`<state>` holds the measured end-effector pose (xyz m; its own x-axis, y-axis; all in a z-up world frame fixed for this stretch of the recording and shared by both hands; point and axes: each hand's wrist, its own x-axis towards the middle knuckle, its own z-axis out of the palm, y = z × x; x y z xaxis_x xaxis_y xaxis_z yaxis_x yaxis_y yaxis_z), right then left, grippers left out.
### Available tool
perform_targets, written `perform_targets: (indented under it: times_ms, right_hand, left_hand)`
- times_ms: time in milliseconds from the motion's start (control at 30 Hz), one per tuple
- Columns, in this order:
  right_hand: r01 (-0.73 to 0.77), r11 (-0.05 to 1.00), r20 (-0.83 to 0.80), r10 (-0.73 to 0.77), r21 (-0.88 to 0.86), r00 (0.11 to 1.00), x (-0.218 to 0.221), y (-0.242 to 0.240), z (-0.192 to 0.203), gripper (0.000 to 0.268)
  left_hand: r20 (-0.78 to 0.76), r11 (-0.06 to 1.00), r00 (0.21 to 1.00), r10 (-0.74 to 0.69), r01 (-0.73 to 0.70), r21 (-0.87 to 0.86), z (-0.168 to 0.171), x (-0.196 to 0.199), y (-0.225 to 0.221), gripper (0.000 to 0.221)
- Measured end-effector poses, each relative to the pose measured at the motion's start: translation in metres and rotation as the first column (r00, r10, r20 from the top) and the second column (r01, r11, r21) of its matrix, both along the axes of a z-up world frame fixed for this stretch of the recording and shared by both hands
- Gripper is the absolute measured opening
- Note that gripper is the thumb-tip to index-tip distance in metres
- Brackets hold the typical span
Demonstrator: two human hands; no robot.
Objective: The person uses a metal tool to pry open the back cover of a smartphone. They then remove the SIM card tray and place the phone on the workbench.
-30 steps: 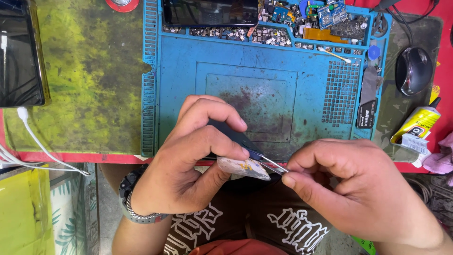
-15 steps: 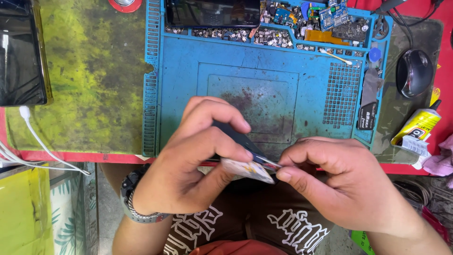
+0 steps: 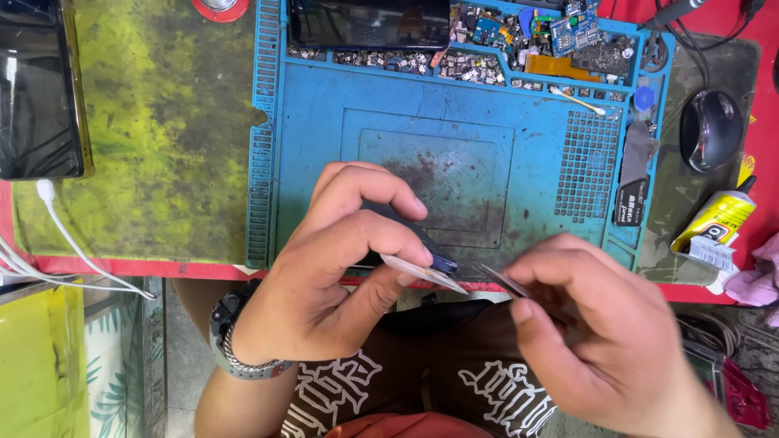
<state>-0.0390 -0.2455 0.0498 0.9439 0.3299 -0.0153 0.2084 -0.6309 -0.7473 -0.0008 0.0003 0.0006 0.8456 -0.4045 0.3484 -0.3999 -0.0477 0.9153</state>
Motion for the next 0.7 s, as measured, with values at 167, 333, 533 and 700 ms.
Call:
perform_targets:
  times_ms: [167, 333, 533, 700]
  right_hand:
    - [0.106, 0.984, 0.090, -0.119, 0.140, 0.989, 0.008, 0.020, -0.035, 0.020]
    - [0.214, 0.968, 0.362, -0.155, -0.128, 0.919, 0.034, 0.001, -0.082, 0.031]
    - [0.333, 0.773, 0.469, -0.053, -0.540, 0.882, 0.042, -0.023, -0.125, 0.037]
    - [-0.018, 0.993, 0.388, -0.029, 0.117, 0.921, -0.003, 0.015, -0.043, 0.038]
  left_hand:
    - [0.013, 0.999, 0.999, 0.033, -0.033, -0.002, -0.003, 0.000, 0.001, 0.021]
    - [0.038, 0.998, 0.998, 0.053, -0.052, -0.018, -0.007, -0.001, 0.004, 0.019]
    - [0.030, 0.996, 0.996, 0.089, -0.089, -0.004, -0.008, -0.006, 0.002, 0.023]
    - [0.092, 0.995, 0.992, 0.091, -0.095, 0.037, -0.007, -0.015, -0.003, 0.022]
